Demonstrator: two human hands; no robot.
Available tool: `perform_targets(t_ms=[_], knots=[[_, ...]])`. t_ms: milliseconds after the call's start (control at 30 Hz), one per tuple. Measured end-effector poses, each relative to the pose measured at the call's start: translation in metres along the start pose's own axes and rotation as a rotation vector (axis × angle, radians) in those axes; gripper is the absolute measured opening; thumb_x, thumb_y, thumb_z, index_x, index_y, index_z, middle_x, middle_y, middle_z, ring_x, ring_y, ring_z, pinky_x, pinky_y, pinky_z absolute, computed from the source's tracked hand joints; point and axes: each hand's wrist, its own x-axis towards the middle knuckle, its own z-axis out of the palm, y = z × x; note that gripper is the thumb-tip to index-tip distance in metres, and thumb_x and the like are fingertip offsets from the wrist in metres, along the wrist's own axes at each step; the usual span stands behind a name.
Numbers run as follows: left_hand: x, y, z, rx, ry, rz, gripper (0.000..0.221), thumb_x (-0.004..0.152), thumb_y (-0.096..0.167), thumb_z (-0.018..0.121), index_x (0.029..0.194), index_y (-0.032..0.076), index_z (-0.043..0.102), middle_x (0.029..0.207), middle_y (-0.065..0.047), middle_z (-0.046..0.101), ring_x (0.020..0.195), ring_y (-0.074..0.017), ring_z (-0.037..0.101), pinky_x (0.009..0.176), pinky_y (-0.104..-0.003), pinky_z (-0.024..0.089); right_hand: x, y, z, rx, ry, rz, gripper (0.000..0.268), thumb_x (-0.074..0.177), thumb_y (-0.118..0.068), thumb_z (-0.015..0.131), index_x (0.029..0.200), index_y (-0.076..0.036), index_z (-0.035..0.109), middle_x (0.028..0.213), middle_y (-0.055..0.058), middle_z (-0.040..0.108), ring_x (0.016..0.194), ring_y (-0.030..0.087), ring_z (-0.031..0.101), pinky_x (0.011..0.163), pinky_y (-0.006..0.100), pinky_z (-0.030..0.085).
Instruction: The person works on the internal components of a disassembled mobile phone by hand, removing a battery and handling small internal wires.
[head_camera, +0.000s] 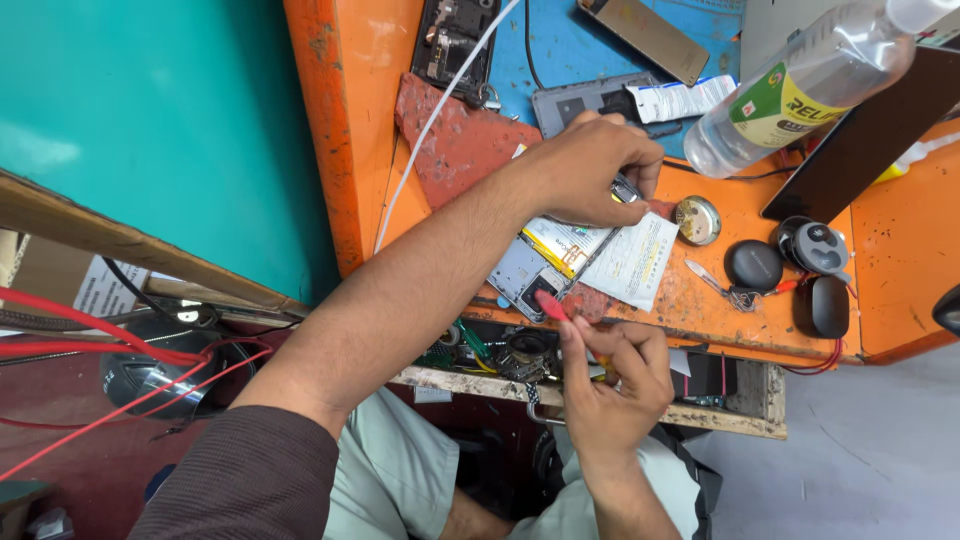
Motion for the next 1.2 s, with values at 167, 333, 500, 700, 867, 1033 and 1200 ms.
perform_targets(t_ms=[167, 333, 500, 700, 867, 1033, 1200], knots=[[-0.001, 0.002, -0.001, 0.002, -0.016, -0.022, 0.023, 0.075, 0.031, 0.081, 0.083, 0.015, 0.067, 0.087, 0.001, 0.070, 0.096, -0.0214, 0.063, 0.100, -0.042, 0.041, 0.002, 0.013, -0.015, 0.212, -0.040, 0.113, 0.010, 0.092, -0.008, 0.081, 0.099, -0.003, 0.076, 0.093, 0.002, 0.058, 0.082, 0.009, 0.053, 0.066, 0.023, 0.041], [-0.001, 0.007, -0.006, 0.003, -0.038, -0.032, 0.021, 0.076, 0.030, 0.081, 0.085, 0.016, 0.068, 0.089, 0.001, 0.069, 0.097, -0.0218, 0.062, 0.098, -0.041, 0.041, 0.010, 0.033, -0.046, 1.235, -0.291, 0.793, 0.014, 0.097, -0.020, 0.068, 0.099, -0.006, 0.067, 0.099, 0.007, 0.065, 0.088, 0.016, 0.058, 0.055, 0.027, 0.043], [0.000, 0.009, -0.006, 0.012, -0.052, -0.045, 0.020, 0.080, 0.031, 0.079, 0.085, 0.016, 0.067, 0.089, 0.002, 0.069, 0.097, -0.0192, 0.064, 0.102, -0.041, 0.041, 0.006, 0.027, -0.056, 1.466, -0.538, 0.915, 0.026, 0.104, -0.026, 0.065, 0.108, -0.001, 0.058, 0.101, 0.008, 0.055, 0.093, 0.017, 0.051, 0.061, 0.028, 0.043], [0.000, 0.009, -0.006, 0.030, -0.043, -0.036, 0.020, 0.081, 0.030, 0.080, 0.087, 0.016, 0.067, 0.089, 0.004, 0.068, 0.097, -0.0178, 0.063, 0.103, -0.041, 0.040, 0.006, 0.021, -0.062, 1.477, -0.548, 0.906, 0.030, 0.100, -0.028, 0.069, 0.107, 0.000, 0.058, 0.100, 0.008, 0.052, 0.093, 0.018, 0.048, 0.061, 0.029, 0.043], [0.001, 0.008, -0.006, 0.037, -0.062, -0.057, 0.020, 0.080, 0.030, 0.080, 0.087, 0.016, 0.067, 0.089, 0.004, 0.068, 0.097, -0.0168, 0.064, 0.103, -0.040, 0.040, 0.001, 0.026, -0.065, 1.524, -0.584, 0.888, 0.031, 0.099, -0.028, 0.073, 0.104, 0.001, 0.062, 0.100, 0.008, 0.051, 0.093, 0.018, 0.047, 0.061, 0.028, 0.042], [0.001, 0.009, -0.005, 0.054, -0.056, -0.056, 0.019, 0.080, 0.031, 0.081, 0.086, 0.017, 0.068, 0.088, 0.004, 0.068, 0.096, -0.0175, 0.063, 0.103, -0.041, 0.039, -0.003, 0.030, -0.065, 1.572, -0.613, 0.889, 0.030, 0.100, -0.027, 0.074, 0.104, 0.001, 0.066, 0.100, 0.007, 0.050, 0.092, 0.018, 0.046, 0.061, 0.027, 0.041], [0.001, 0.009, -0.005, 0.058, -0.072, -0.074, 0.020, 0.080, 0.031, 0.080, 0.087, 0.017, 0.068, 0.090, 0.004, 0.068, 0.097, -0.0168, 0.063, 0.104, -0.040, 0.040, -0.004, 0.024, -0.065, 1.542, -0.596, 0.854, 0.028, 0.099, -0.025, 0.072, 0.105, 0.003, 0.068, 0.098, 0.008, 0.050, 0.091, 0.018, 0.047, 0.061, 0.029, 0.042]])
